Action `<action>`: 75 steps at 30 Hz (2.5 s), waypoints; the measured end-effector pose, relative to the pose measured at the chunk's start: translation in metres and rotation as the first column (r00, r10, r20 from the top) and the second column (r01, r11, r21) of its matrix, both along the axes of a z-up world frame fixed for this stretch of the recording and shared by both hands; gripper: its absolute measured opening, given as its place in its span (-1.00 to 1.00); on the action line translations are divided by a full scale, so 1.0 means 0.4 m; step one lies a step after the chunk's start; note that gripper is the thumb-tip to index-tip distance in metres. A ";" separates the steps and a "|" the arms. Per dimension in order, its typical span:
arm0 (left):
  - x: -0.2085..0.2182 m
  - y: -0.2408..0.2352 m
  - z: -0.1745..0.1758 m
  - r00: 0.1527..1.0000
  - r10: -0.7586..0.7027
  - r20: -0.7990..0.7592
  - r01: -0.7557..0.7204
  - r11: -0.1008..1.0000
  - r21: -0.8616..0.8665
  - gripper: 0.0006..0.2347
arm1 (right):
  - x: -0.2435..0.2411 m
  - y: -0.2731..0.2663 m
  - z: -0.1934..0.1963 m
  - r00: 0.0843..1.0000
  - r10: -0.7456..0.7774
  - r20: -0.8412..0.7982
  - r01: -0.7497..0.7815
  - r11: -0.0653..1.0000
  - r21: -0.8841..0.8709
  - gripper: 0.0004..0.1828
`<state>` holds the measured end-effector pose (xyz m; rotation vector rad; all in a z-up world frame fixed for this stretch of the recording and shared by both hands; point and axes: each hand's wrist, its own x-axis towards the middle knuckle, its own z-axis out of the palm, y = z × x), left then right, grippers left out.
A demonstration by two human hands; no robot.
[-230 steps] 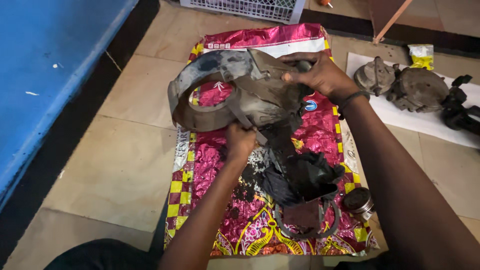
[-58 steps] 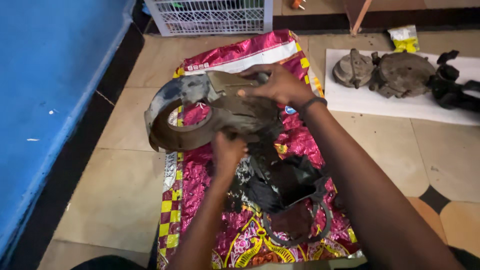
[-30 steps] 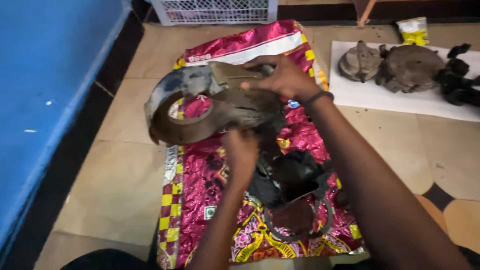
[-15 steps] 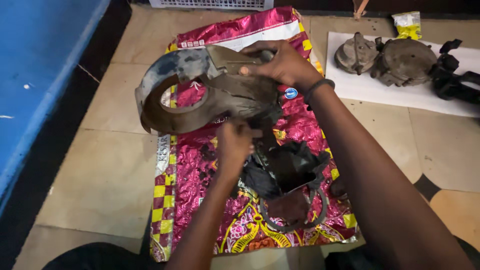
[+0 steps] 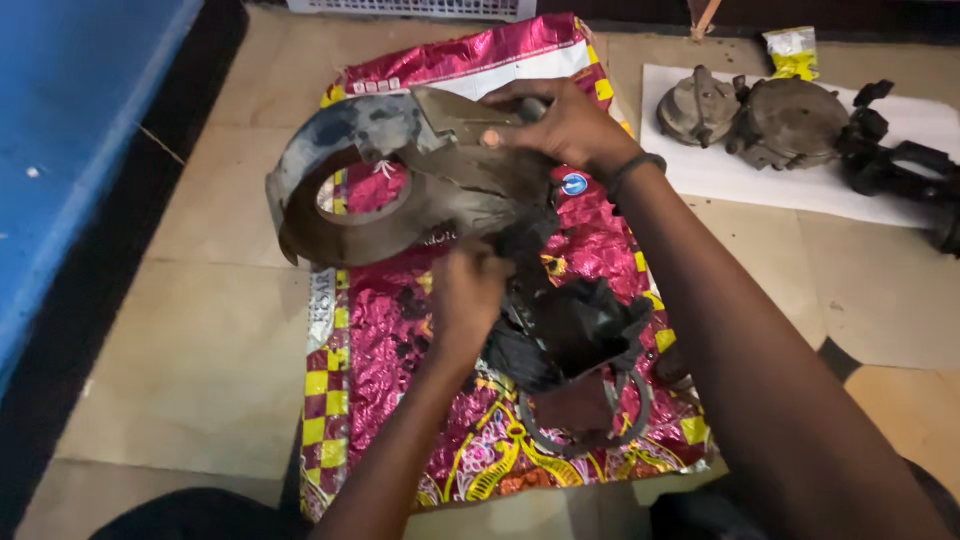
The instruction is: The person sits on the floor and uses a scraper to remove thick black grease from a metal mechanical part. They repeatedly scrape the surface and wipe the residue onto a colorful sack placed underneath. The person also uses a cloth to wipe the part and their hands.
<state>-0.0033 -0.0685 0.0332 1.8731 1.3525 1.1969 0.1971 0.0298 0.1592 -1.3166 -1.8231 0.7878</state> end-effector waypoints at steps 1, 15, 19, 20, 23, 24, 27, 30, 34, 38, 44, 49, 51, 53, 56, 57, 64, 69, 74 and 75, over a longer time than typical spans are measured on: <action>-0.025 0.008 -0.001 0.995 0.011 0.099 -0.007 0.999 -0.044 -0.90 | 0.000 0.012 -0.002 1.000 0.010 -0.001 -0.010 1.000 0.011 -0.37; -0.082 0.054 -0.039 0.949 -0.059 0.308 0.077 0.996 -0.047 -0.94 | 0.019 0.039 -0.022 0.999 0.007 0.050 -0.006 1.000 -0.021 -0.39; -0.028 0.037 -0.049 0.977 -0.033 0.209 0.053 0.994 -0.093 -0.92 | 0.013 0.053 -0.009 0.999 0.016 0.050 -0.015 1.000 -0.021 -0.40; -0.002 0.029 -0.051 0.975 -0.046 0.216 0.073 0.990 -0.118 -0.91 | 0.005 0.049 -0.006 0.998 0.021 0.063 -0.020 0.999 -0.025 -0.40; 0.009 0.036 -0.048 0.940 -0.120 0.319 0.156 0.983 -0.092 -0.91 | 0.002 0.036 0.011 0.993 -0.035 0.110 0.043 0.997 -0.067 -0.36; 0.017 0.036 -0.047 0.917 -0.158 0.367 0.196 0.978 -0.068 -0.91 | 0.003 0.036 0.008 0.996 -0.013 0.086 0.017 0.999 -0.044 -0.36; -0.059 0.066 -0.030 0.993 0.102 0.053 -0.092 0.983 -0.159 -0.90 | 0.009 0.047 -0.009 0.999 0.003 0.053 -0.004 1.000 0.011 -0.35; -0.050 0.062 -0.028 0.905 0.046 0.423 0.098 0.945 -0.313 -0.90 | 0.013 0.060 -0.015 0.998 -0.040 0.053 0.041 0.999 -0.009 -0.35; 0.038 0.060 -0.030 0.965 -0.041 0.257 0.059 0.996 -0.063 -0.90 | 0.013 0.062 -0.009 1.000 0.013 -0.007 -0.013 1.000 -0.018 -0.36; 0.012 0.069 -0.003 0.997 0.023 0.079 -0.024 1.000 0.014 -0.89 | 0.016 0.055 -0.010 1.000 0.009 0.023 -0.009 1.000 0.017 -0.37; 0.030 0.067 -0.011 0.992 0.006 0.122 0.014 0.986 -0.165 -0.86 | 0.011 0.076 -0.029 0.996 0.042 -0.078 -0.042 0.999 0.000 -0.37; 0.076 0.078 -0.017 0.976 -0.075 0.206 0.091 0.994 -0.068 -0.88 | 0.012 0.059 -0.018 0.998 0.038 -0.055 -0.039 0.999 -0.002 -0.36; 0.031 0.087 0.007 0.943 -0.164 0.289 0.220 0.961 -0.170 -0.89 | 0.010 0.053 -0.021 0.997 0.036 -0.064 -0.035 0.999 0.011 -0.36; -0.023 0.084 0.034 0.965 -0.167 0.201 0.216 0.942 -0.256 -0.88 | 0.010 0.059 -0.022 0.999 0.021 -0.048 -0.020 1.000 0.021 -0.37; 0.000 0.062 0.041 0.976 -0.177 0.129 0.206 0.941 -0.267 -0.89 | 0.012 0.058 -0.024 1.000 0.005 0.007 -0.006 0.999 0.032 -0.39; 0.017 0.052 0.038 0.978 -0.176 0.114 0.200 0.947 -0.251 -0.89 | 0.013 0.056 -0.021 1.000 0.010 -0.017 -0.010 1.000 0.006 -0.38; 0.033 0.047 0.051 0.974 -0.204 0.097 0.213 0.972 -0.098 -0.89 | 0.019 0.063 -0.027 0.998 0.034 -0.046 -0.032 0.998 0.046 -0.39; -0.001 0.055 0.041 0.963 -0.175 0.204 0.217 0.953 -0.209 -0.88 | 0.017 0.077 -0.035 0.997 0.038 -0.062 -0.036 0.999 0.033 -0.39; 0.079 0.027 0.023 0.952 -0.229 0.204 0.275 0.931 -0.238 -0.88 | 0.015 0.057 -0.012 1.000 -0.003 0.013 0.003 1.000 -0.022 -0.37; 0.085 0.030 0.026 0.960 -0.212 0.184 0.257 0.930 -0.264 -0.87 | 0.010 0.057 -0.015 1.000 0.014 0.006 -0.014 1.000 0.011 -0.37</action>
